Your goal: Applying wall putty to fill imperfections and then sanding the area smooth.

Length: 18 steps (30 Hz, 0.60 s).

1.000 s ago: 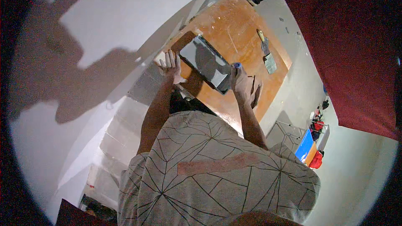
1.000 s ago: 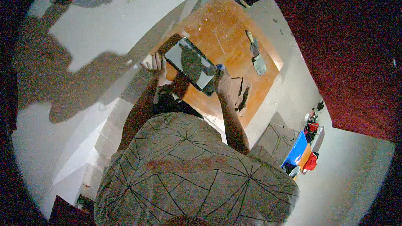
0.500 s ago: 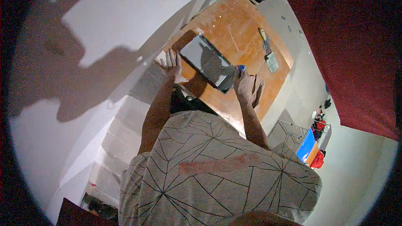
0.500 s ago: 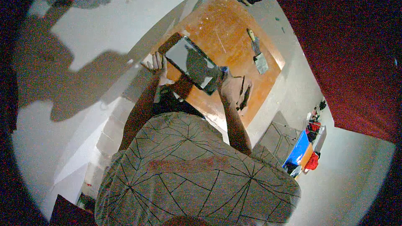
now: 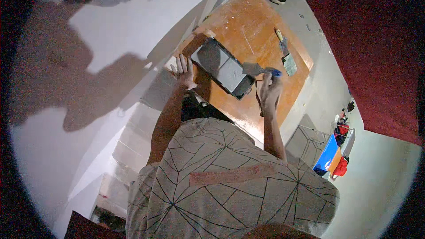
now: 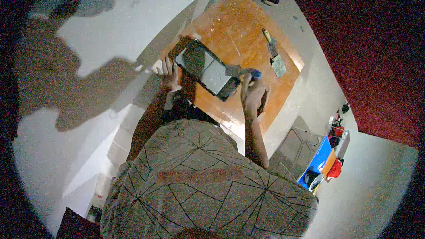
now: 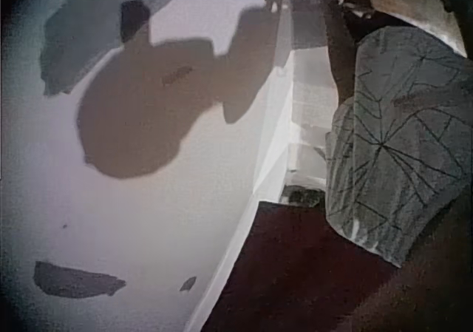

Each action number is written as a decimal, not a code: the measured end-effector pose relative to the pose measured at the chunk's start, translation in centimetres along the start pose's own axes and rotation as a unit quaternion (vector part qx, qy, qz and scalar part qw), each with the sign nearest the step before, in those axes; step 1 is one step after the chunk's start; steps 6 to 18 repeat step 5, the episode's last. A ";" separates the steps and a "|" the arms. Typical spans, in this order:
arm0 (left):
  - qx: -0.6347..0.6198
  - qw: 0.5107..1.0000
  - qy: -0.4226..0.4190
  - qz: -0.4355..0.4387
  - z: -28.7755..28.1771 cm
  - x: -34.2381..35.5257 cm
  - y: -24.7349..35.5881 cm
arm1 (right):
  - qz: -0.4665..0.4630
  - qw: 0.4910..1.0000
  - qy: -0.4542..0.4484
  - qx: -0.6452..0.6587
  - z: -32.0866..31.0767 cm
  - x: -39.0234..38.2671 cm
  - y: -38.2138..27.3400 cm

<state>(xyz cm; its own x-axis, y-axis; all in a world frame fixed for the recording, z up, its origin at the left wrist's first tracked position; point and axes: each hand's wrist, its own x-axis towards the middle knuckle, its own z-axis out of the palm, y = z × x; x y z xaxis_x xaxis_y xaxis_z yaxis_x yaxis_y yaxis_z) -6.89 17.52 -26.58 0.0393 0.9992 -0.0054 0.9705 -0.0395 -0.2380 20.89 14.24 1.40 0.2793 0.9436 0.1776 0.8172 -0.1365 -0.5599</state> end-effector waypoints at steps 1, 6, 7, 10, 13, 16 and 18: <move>0.040 0.999 -0.012 -0.003 0.2 0.4 0.1 | 0.010 0.985 0.059 0.164 0.5 0.6 1.0; 0.197 0.979 -0.058 -0.008 0.2 3.8 0.8 | 0.072 0.883 0.170 0.431 -1.4 3.1 1.2; 0.197 0.979 -0.058 -0.008 0.2 3.8 0.8 | 0.072 0.883 0.170 0.431 -1.4 3.1 1.2; 0.197 0.979 -0.058 -0.008 0.2 3.8 0.8 | 0.072 0.883 0.170 0.431 -1.4 3.1 1.2; 0.197 0.979 -0.058 -0.008 0.2 3.8 0.8 | 0.072 0.883 0.170 0.431 -1.4 3.1 1.2; 0.197 0.979 -0.058 -0.008 0.2 3.8 0.8 | 0.072 0.883 0.170 0.431 -1.4 3.1 1.2; 0.197 0.979 -0.058 -0.008 0.2 3.8 0.8 | 0.072 0.883 0.170 0.431 -1.4 3.1 1.2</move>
